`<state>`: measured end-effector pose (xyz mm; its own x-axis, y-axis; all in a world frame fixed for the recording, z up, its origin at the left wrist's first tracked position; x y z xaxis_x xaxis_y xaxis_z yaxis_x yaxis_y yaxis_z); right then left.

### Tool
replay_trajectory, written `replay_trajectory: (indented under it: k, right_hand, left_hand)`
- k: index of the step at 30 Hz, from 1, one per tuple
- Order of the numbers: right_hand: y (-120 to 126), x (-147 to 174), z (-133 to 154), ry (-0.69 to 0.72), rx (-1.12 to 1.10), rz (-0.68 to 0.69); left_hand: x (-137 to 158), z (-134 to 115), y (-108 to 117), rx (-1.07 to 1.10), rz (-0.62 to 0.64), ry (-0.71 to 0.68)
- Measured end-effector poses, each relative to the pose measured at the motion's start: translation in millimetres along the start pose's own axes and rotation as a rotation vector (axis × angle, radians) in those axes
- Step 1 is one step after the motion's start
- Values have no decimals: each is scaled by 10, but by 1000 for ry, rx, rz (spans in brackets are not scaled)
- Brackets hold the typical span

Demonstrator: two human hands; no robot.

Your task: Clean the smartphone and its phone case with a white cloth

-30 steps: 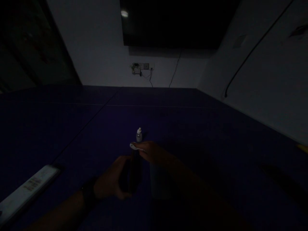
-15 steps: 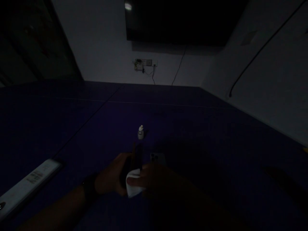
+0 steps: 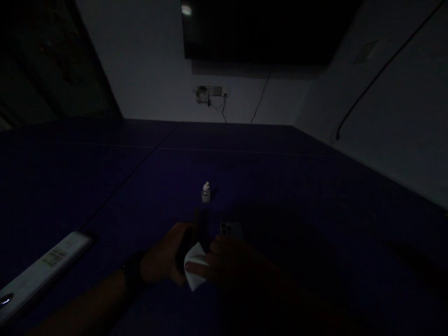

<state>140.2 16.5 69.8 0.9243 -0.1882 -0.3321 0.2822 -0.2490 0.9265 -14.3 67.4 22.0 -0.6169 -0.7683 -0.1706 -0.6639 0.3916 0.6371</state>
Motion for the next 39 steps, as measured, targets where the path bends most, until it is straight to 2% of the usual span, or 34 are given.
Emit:
replay_trajectory:
  k: [2,6,11,14,16,19,25,28,31,35,39]
  right_hand:
    - [-158,18,-208,-112,23,73]
    - [-349,-11,-624,-231,-34,132]
    - [-386,-147,-950,-441,-375,35]
    - [-426,-178,-1056,-642,-614,-32]
    - [-436,-169,-1068,-708,-669,-41]
    - [-372,-118,-982,-666,-672,-46]
    - [-108,71,-572,-573,-774,-167]
    - [20,81,-396,-548,-656,-187]
    - [98,10,-323,-534,-534,-152]
    - [142,-162,-307,-504,-455,-85]
    - [226,-281,-312,-500,-339,-185]
  left_hand:
    - [6,-24,15,-10,-35,-18]
    - [18,-64,38,-12,-78,-42]
    - [16,-65,40,-19,-56,-23]
    - [18,-54,39,-28,-56,-6]
    - [17,-43,29,-22,-50,1]
    - [21,-16,34,41,-71,12]
    - [86,7,73,356,-122,90]
    - [118,-80,52,454,-99,98]
    - [134,-171,23,562,-73,125]
    - [134,-276,52,553,-104,139]
    - [136,-361,111,446,-166,149]
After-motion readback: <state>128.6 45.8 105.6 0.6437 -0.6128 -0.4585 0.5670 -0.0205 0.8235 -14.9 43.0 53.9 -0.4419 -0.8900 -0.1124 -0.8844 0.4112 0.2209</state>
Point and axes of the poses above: each hand's wrist, its own x-axis away from the middle knuckle, its own y-axis out of the back of the hand, z = x × y, the point moved 6 cm from there along -x, towards the middle knuckle
